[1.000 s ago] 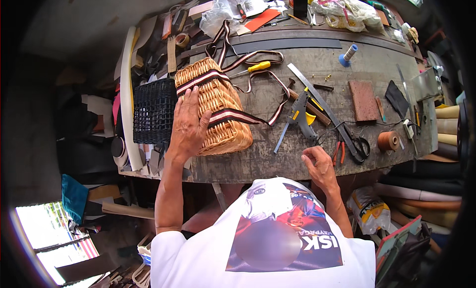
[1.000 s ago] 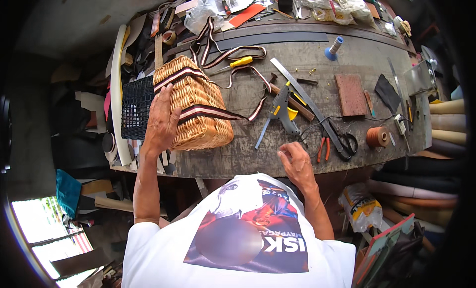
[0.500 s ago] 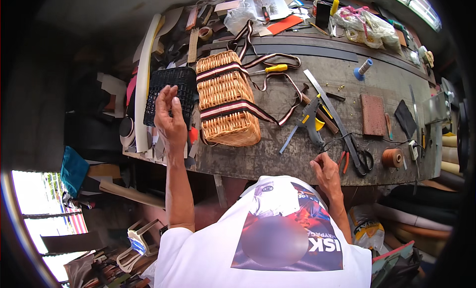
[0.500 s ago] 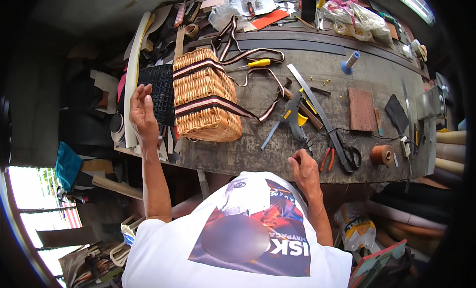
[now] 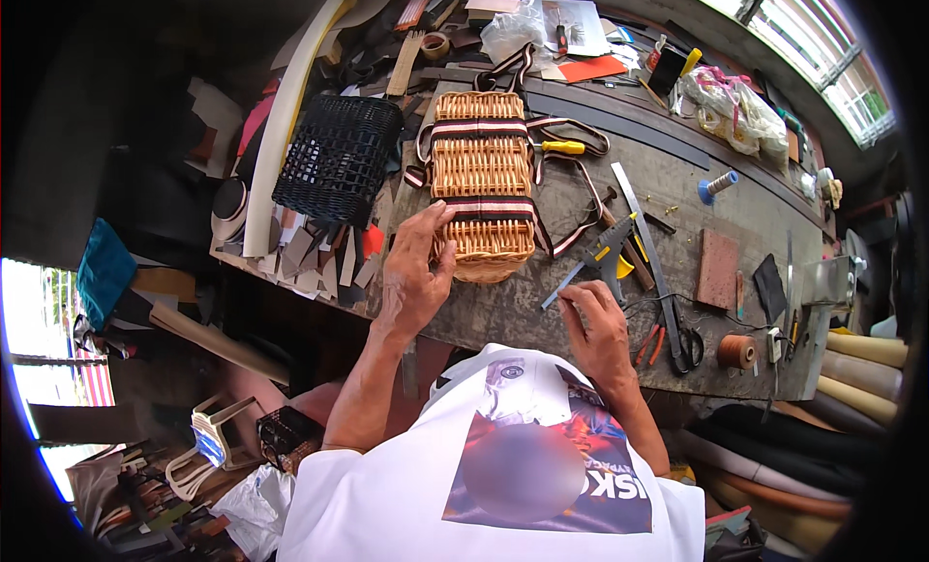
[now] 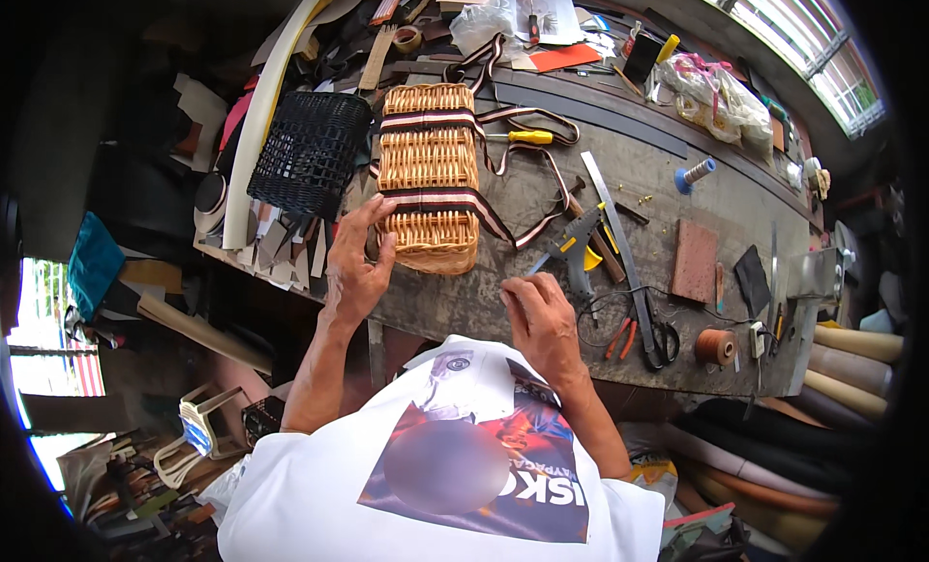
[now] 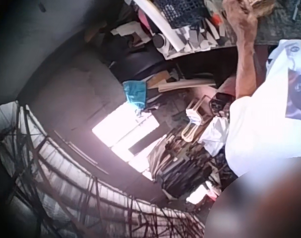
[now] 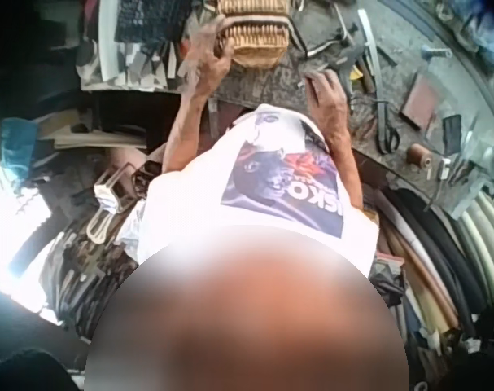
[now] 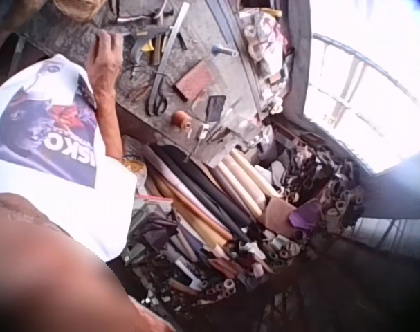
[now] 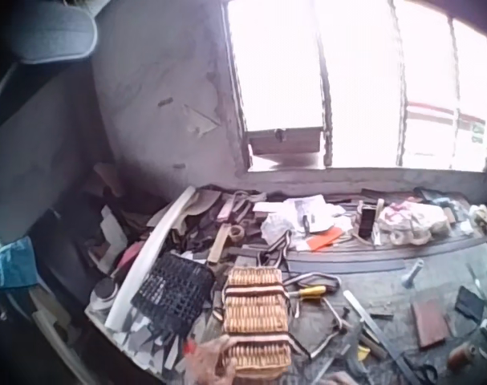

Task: Apply adhesive and fabric straps to a wicker basket.

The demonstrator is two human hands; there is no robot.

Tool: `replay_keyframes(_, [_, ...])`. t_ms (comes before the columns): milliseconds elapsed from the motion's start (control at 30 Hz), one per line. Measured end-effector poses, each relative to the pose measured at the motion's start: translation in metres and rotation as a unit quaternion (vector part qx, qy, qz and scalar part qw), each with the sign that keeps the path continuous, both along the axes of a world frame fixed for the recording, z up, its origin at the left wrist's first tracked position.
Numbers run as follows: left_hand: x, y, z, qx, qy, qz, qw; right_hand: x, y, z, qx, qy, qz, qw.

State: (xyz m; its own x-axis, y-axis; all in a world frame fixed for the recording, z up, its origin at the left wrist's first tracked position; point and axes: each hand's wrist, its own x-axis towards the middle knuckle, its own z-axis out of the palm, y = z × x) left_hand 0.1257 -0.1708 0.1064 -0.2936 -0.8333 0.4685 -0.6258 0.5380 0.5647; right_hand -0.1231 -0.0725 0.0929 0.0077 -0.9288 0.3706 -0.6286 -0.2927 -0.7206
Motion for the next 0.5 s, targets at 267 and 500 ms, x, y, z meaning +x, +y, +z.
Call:
replay_keyframes(267, [0.004, -0.001, -0.019, -0.025, 0.053, -0.008, 0.998, 0.046, -0.053, 0.025, -0.120, 0.151, 0.055, 0.980])
replay_keyframes(500, [0.003, -0.003, -0.031, -0.058, 0.042, -0.020, 0.997, 0.066, -0.082, 0.028, -0.098, 0.223, 0.076, 0.967])
